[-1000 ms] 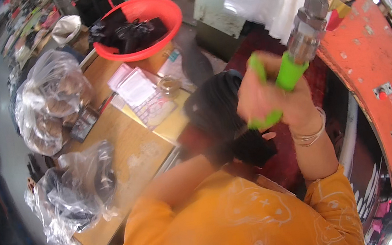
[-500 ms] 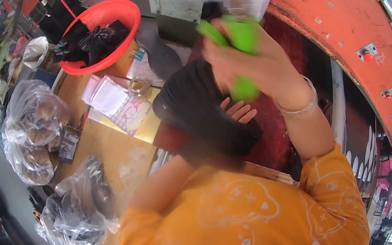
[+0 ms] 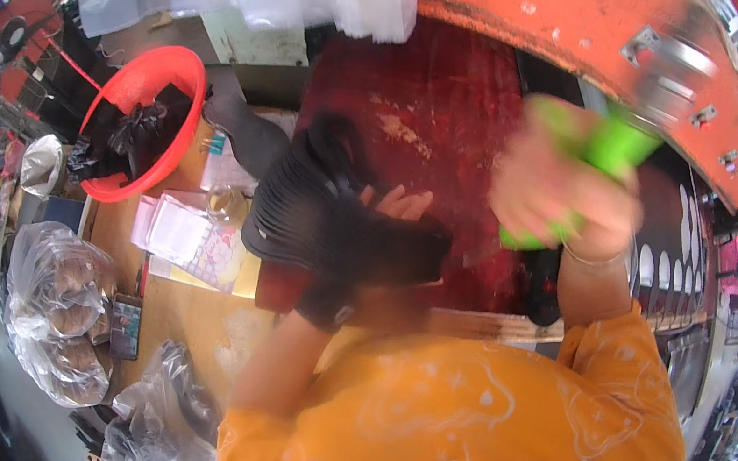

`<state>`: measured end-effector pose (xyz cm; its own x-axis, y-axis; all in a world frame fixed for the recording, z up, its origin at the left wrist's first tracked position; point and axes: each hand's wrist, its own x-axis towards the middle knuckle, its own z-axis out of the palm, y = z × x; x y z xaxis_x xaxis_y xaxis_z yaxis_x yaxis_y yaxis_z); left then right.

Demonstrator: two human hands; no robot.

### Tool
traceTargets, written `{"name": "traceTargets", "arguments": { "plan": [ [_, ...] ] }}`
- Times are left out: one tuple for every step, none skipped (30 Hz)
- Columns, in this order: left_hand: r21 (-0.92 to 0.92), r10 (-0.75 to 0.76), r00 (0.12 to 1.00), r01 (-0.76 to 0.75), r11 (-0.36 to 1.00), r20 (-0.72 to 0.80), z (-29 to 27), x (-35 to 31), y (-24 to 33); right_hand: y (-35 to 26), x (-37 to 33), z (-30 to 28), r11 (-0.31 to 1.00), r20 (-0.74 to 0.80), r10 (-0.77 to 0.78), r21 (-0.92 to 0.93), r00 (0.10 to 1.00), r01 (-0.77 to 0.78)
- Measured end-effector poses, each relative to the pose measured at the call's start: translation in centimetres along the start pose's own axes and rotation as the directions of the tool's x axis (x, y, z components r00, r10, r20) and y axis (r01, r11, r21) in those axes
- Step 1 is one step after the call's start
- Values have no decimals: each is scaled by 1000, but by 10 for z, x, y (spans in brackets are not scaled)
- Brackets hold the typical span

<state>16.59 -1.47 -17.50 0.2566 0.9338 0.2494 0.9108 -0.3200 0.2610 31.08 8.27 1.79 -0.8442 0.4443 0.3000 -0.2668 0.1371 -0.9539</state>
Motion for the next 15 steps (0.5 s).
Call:
{"name": "traceTargets", "arguments": {
  "plan": [
    [-234, 0, 997, -17, 972, -73, -18, 3, -5, -12, -3, -1, 983, 47, -155, 107, 987, 149],
    [-468, -18, 999, -5, 884, -44, -38, 1, -7, -25, 1, -9, 952, 30, -288, 120, 957, 282],
    [-666, -24, 1000, 8, 746, -15, -59, 0, -11, -37, 5, -15, 918, -43, -366, 145, 929, 369],
    [-779, -61, 998, 19, 627, -25, -78, 1, -14, -43, 7, -18, 882, -21, -422, 220, 906, 416],
    [-871, -97, 995, 18, 491, -35, -96, 3, -18, -50, 9, -19, 868, 14, -455, 230, 891, 440],
    [-914, -170, 983, 6, 405, -69, -111, 4, -19, -54, 11, -19, 866, 58, -462, 244, 885, 436],
    [-962, -200, 969, -89, 256, -143, -119, 9, -15, -60, 13, -19, 867, 105, -466, 252, 878, 430],
    [-975, -228, 949, -195, 109, -215, -126, 11, -14, -64, 17, -17, 867, 152, -471, 258, 869, 425],
    [-928, -232, 915, -359, -101, -329, -129, 16, -11, -69, 22, -15, 870, 203, -470, 268, 859, 413],
    [-846, -209, 876, -477, -239, -435, -132, 20, -10, -75, 27, -11, 875, 280, -468, 281, 838, 394],
    [-804, -248, 868, -494, -331, -431, -131, 22, -9, -82, 33, -9, 882, 381, -462, 293, 800, 370],
    [-797, -242, 878, -478, -369, -414, -130, 25, -8, -89, 38, -5, 894, 484, -444, 292, 754, 339],
    [-786, -301, 873, -480, -390, -384, -127, 24, -8, -93, 43, -1, 899, 540, -438, 280, 719, 337],
    [-517, -215, 859, -460, -722, -465, -123, 26, -6, -94, 45, 5, 906, 583, -423, 267, 693, 328],
    [-345, -82, 861, -287, -894, -503, -121, 24, -4, -90, 47, 11, 897, 514, -440, 291, 737, 333]
  ]
}}
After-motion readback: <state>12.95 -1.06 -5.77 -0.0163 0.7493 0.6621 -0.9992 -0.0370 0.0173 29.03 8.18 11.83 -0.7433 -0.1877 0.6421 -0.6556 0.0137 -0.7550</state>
